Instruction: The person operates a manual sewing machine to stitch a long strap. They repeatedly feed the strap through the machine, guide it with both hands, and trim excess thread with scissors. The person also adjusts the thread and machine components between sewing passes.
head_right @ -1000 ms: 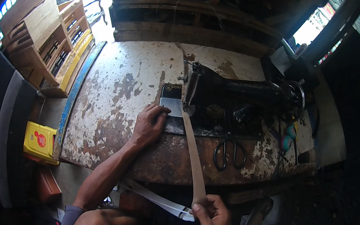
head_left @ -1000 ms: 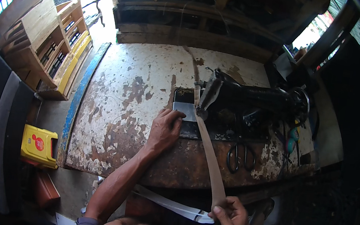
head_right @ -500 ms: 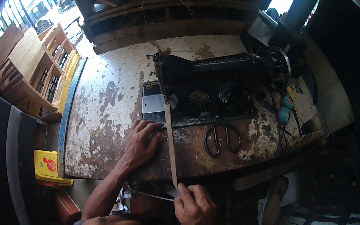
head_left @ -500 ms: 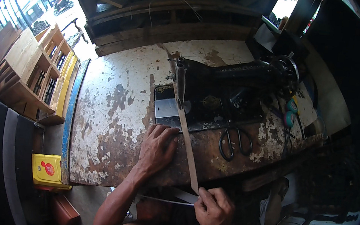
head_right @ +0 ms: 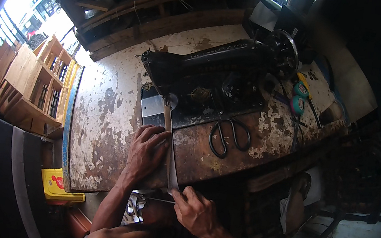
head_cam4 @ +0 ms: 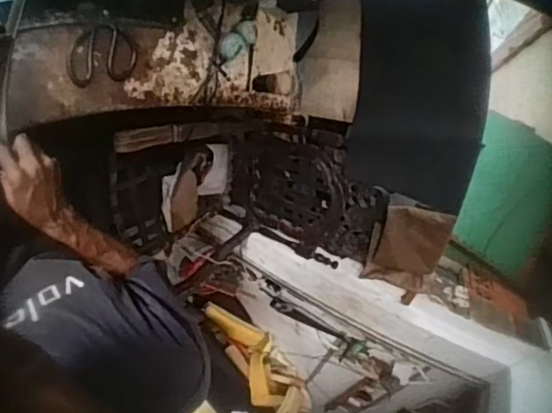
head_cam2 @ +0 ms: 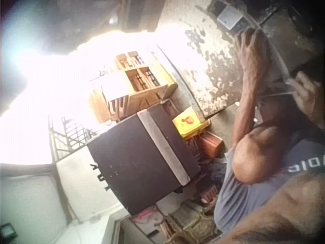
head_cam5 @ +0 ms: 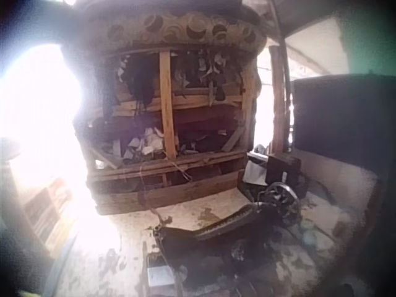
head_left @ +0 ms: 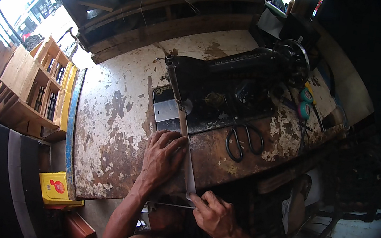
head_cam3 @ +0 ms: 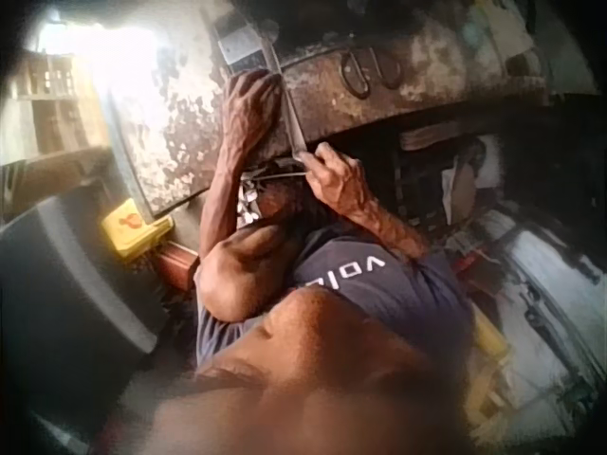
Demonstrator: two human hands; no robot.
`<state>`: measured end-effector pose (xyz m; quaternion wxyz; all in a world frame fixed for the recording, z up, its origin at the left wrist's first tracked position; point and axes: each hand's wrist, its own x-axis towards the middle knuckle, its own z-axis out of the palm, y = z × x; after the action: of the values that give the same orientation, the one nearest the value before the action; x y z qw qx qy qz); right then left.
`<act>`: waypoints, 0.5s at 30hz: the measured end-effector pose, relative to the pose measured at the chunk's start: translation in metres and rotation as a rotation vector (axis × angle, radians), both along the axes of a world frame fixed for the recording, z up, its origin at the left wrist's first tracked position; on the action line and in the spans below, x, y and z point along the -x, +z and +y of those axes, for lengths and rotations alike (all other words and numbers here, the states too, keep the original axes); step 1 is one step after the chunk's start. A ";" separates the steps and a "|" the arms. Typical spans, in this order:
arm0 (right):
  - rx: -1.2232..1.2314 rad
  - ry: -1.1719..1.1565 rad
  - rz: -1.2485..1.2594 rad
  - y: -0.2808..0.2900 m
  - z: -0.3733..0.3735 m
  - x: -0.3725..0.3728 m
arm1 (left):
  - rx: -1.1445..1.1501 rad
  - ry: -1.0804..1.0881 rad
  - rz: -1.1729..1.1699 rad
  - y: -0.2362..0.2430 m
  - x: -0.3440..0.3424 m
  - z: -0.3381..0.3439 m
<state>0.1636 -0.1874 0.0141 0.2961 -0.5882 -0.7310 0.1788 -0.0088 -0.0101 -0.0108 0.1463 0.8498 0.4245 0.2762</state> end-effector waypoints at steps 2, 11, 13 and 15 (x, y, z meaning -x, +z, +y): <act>0.055 -0.004 0.047 0.002 -0.002 -0.002 | 0.009 0.016 0.011 0.000 -0.001 -0.001; 0.022 -0.014 0.128 0.008 -0.003 -0.022 | 0.014 0.015 0.121 0.001 -0.005 -0.003; 0.026 -0.025 0.127 0.009 -0.001 -0.021 | 0.028 0.013 0.109 0.002 -0.006 -0.005; 0.097 0.014 0.080 0.012 0.003 -0.020 | 0.044 0.017 0.121 0.003 -0.006 -0.007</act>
<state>0.1833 -0.1845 0.0264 0.2947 -0.5891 -0.7132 0.2396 -0.0023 -0.0173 -0.0082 0.1369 0.8579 0.4456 0.2159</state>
